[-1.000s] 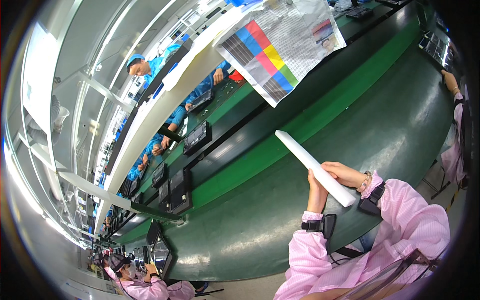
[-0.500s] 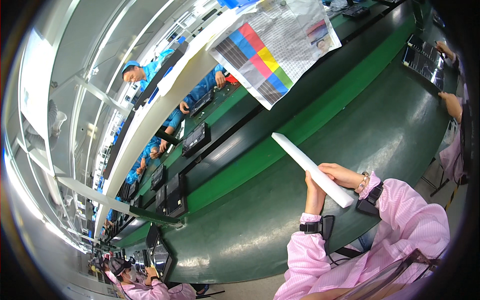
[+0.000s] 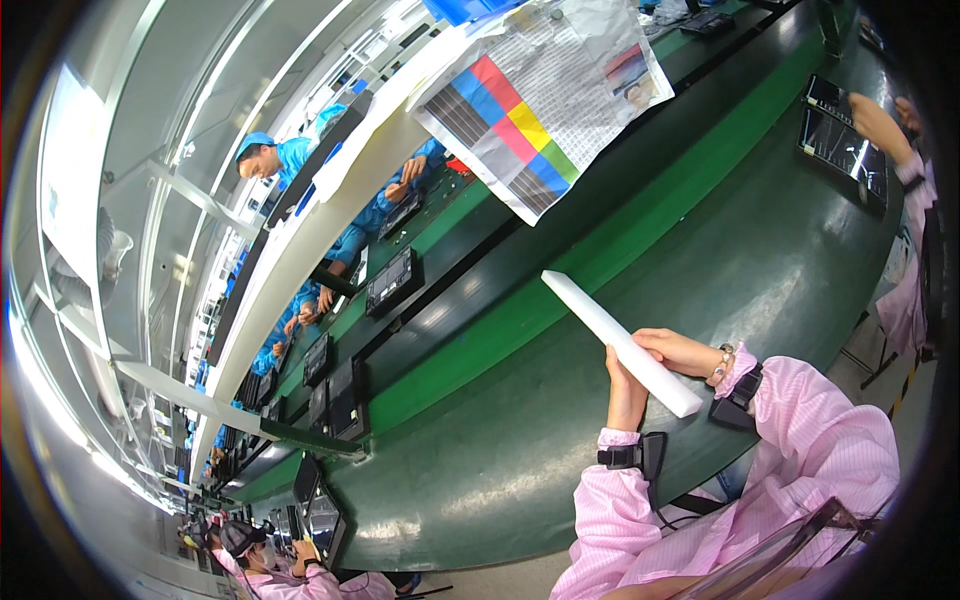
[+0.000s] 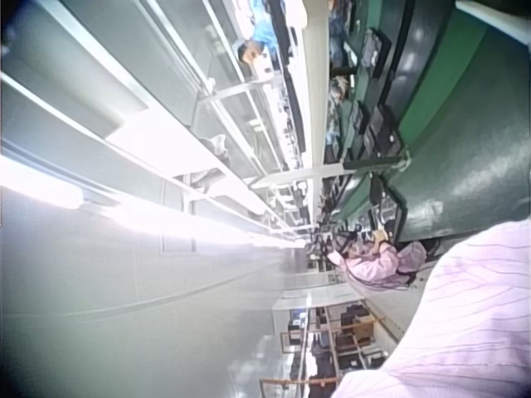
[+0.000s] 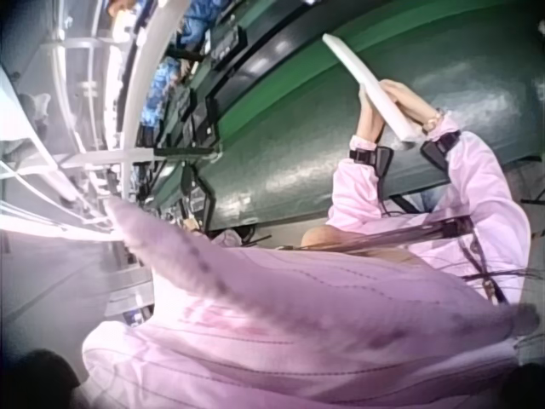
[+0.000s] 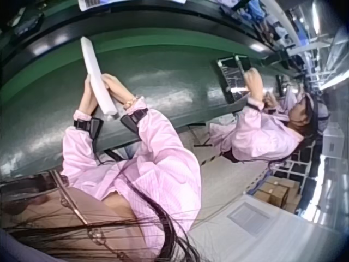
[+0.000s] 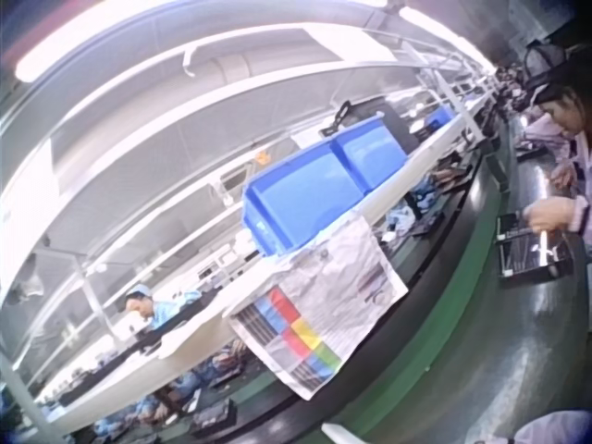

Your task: Testing and checking software or screen displays on electronic tablets on an assembly line.

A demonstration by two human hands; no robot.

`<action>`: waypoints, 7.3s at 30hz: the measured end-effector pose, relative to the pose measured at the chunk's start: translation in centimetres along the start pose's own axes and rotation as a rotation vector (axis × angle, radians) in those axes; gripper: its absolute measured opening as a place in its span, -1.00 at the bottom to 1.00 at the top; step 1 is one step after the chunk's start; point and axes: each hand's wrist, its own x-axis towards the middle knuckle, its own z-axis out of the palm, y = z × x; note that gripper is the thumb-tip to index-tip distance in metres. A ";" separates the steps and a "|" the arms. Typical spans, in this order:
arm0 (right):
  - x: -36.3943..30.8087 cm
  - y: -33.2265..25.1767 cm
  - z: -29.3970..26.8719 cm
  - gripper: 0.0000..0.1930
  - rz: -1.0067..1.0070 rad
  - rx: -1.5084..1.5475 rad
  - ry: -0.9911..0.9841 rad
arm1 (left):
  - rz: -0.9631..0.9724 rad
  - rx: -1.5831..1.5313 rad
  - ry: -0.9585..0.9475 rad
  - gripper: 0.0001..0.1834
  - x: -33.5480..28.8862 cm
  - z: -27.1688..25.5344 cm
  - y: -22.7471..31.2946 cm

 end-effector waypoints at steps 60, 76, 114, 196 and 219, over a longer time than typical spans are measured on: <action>0.1 0.4 0.0 -0.73 -0.024 -0.162 -0.085 | 0.035 0.014 0.132 -0.56 -1.0 1.3 0.2; 0.1 0.7 0.6 -0.69 -0.012 -0.144 -0.032 | 0.010 0.029 0.101 -0.53 -0.8 -1.2 -0.5; 0.1 0.7 0.0 -0.55 -0.016 -0.138 -0.127 | 0.032 0.064 0.092 -0.44 -1.3 -0.1 -0.4; 1.0 1.7 -0.9 -0.58 -0.103 -0.374 -0.077 | 0.017 0.134 0.099 -0.46 -1.6 -3.0 -0.9; 0.2 0.8 -0.4 -0.55 -0.101 -0.151 -0.226 | 0.110 0.184 0.029 -0.37 -3.1 -2.3 1.2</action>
